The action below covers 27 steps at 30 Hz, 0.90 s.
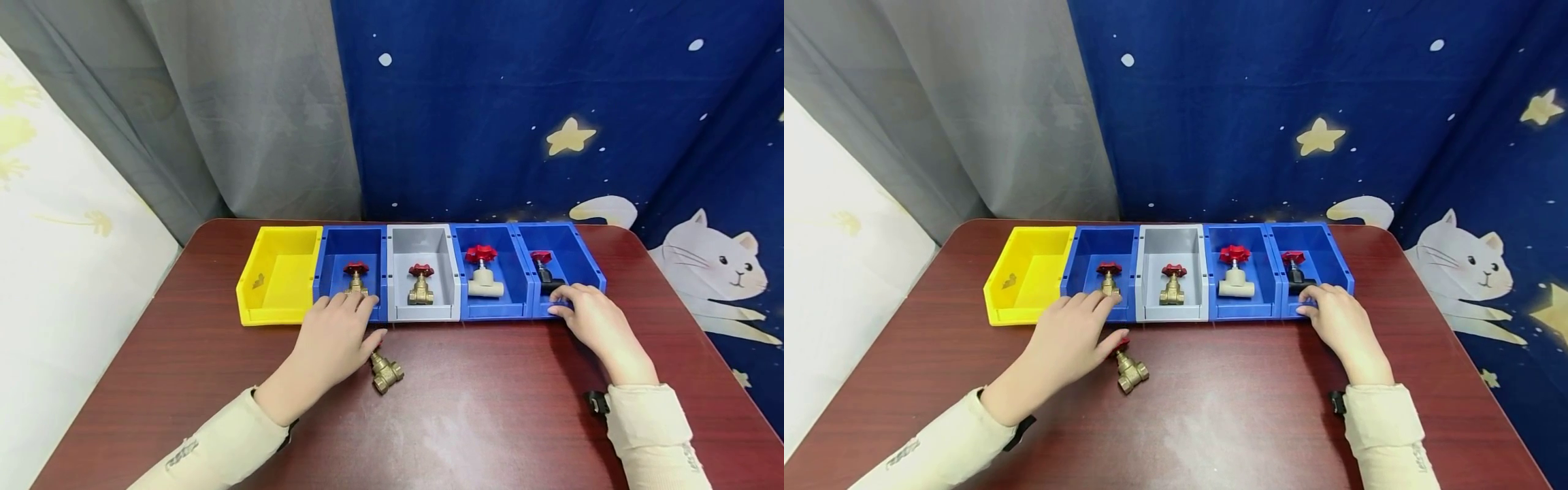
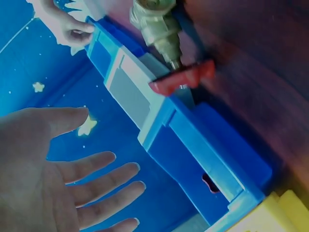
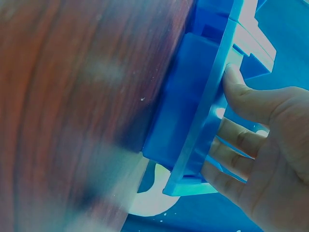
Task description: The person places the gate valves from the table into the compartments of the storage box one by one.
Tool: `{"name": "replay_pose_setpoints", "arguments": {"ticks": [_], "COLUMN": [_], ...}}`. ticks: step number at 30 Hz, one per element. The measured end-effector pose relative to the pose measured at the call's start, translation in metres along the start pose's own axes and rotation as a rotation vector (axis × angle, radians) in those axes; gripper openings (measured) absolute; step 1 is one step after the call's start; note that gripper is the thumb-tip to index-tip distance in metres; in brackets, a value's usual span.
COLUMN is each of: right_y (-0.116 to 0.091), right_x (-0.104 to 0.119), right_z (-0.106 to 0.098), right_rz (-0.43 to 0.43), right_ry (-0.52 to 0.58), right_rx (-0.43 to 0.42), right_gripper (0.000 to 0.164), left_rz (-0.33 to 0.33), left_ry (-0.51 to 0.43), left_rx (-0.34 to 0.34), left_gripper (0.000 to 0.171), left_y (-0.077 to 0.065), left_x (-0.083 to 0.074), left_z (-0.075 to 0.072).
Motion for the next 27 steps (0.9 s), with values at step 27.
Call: {"name": "replay_pose_setpoints", "arguments": {"ticks": [27], "right_y": [-0.001], "right_x": [-0.001], "right_z": [0.001], "right_rz": [0.006], "right_ry": [-0.002], "right_rx": [0.006], "right_gripper": [0.017], "left_rz": [-0.127], "left_ry": [-0.073], "left_rx": [0.135], "left_gripper": [0.074], "left_y": [-0.028], "left_x": [-0.031], "left_z": [0.013]}}
Point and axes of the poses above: each hand's wrist, its own y-axis towards the middle knuckle, its own z-axis out of the palm, x = y × z, the point moved 1 cm from there along y, towards the middle knuckle, and after that the axes turned 15 degrees about -x, right-handed, at the moved point
